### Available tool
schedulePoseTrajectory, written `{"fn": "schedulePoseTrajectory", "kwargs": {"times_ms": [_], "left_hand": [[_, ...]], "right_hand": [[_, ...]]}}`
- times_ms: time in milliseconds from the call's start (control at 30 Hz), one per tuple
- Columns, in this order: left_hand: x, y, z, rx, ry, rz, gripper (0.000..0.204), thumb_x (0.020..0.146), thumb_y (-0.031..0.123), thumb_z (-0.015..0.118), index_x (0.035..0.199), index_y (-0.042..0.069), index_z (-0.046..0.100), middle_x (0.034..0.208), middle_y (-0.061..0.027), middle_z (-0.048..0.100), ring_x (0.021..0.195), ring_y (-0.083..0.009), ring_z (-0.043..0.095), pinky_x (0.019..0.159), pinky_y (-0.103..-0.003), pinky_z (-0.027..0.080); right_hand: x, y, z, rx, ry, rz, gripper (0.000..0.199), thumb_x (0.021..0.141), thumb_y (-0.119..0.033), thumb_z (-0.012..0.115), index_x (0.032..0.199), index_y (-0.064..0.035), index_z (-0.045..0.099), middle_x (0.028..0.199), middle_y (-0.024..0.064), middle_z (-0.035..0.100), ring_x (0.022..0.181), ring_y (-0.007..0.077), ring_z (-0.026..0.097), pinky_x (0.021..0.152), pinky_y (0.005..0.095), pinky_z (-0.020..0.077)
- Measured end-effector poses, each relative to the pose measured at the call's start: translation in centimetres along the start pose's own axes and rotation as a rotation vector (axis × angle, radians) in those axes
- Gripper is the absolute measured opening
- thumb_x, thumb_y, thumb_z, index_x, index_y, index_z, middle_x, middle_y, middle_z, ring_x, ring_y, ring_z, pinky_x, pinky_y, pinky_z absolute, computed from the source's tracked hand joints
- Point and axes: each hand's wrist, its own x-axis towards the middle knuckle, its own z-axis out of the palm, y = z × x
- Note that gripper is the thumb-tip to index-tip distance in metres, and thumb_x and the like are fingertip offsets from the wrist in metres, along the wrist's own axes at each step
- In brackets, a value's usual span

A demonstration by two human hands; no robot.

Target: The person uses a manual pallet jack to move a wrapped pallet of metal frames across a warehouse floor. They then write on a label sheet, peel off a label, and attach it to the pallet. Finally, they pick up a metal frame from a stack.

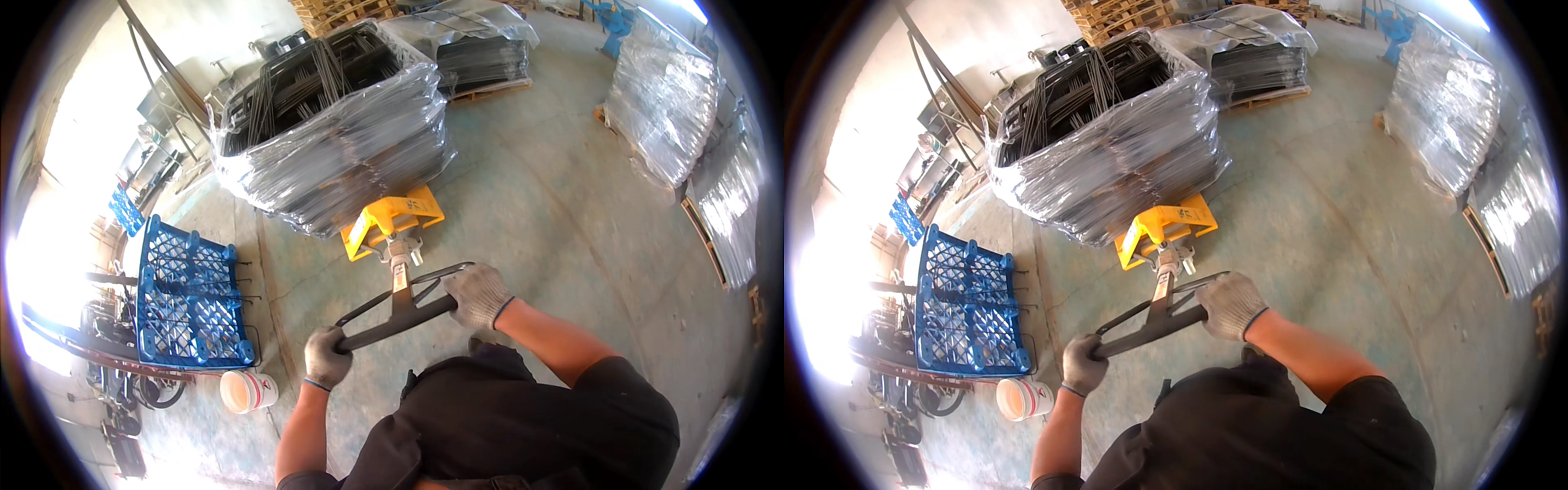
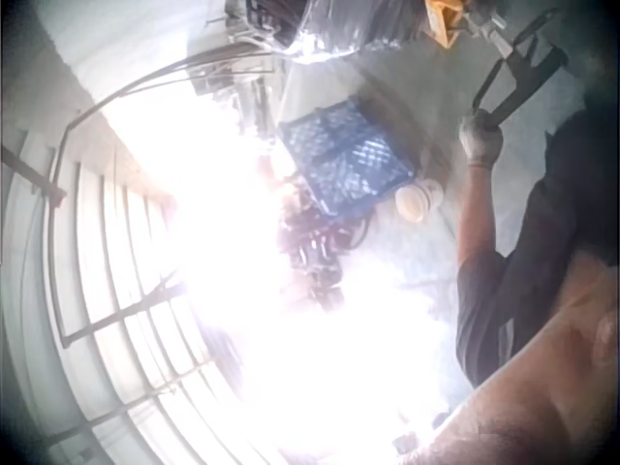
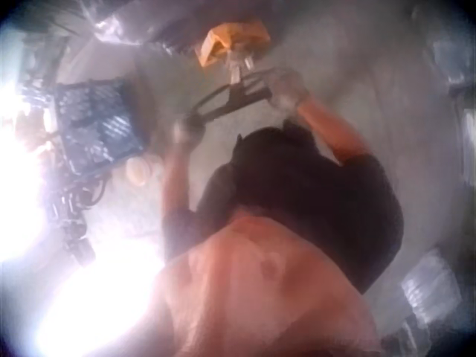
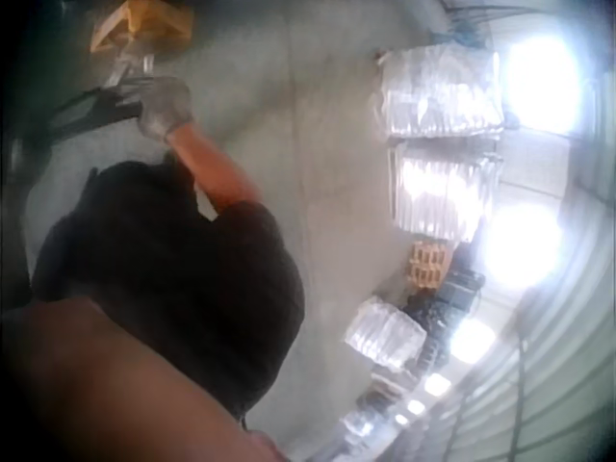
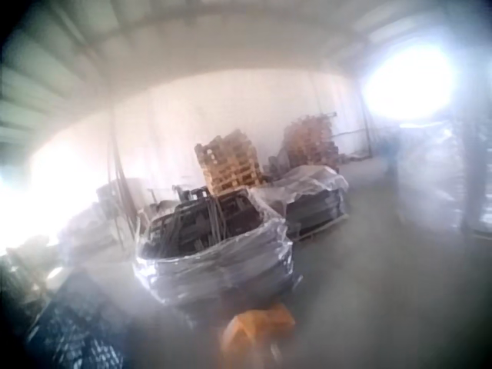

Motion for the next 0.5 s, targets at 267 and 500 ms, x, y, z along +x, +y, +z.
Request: {"fn": "schedulePoseTrajectory", "kwargs": {"times_ms": [267, 500], "left_hand": [[-2.2, 2.8, 3.8, 0.142, -0.163, -0.098, 0.005, 0.072, 0.01, 0.075, 0.076, 0.01, 0.072, 0.088, -0.0116, 0.071, 0.096, -0.0387, 0.07, 0.087, -0.052, 0.054], [0.6, 5.2, 6.5, 0.119, -0.162, -0.069, 0.006, 0.073, 0.01, 0.073, 0.076, 0.008, 0.069, 0.085, -0.0133, 0.069, 0.093, -0.0407, 0.069, 0.086, -0.054, 0.055]], "right_hand": [[0.9, 1.0, -2.0, 0.041, -0.518, 0.037, 0.058, 0.081, -0.036, 0.082, 0.131, -0.0071, 0.074, 0.125, 0.0169, 0.077, 0.123, 0.0367, 0.073, 0.105, 0.0497, 0.0582], [7.3, 5.8, -0.7, -0.055, -0.864, -0.144, 0.101, 0.073, -0.027, 0.092, 0.163, -0.0048, 0.052, 0.164, 0.0184, 0.056, 0.151, 0.0368, 0.054, 0.12, 0.0494, 0.0503]]}}
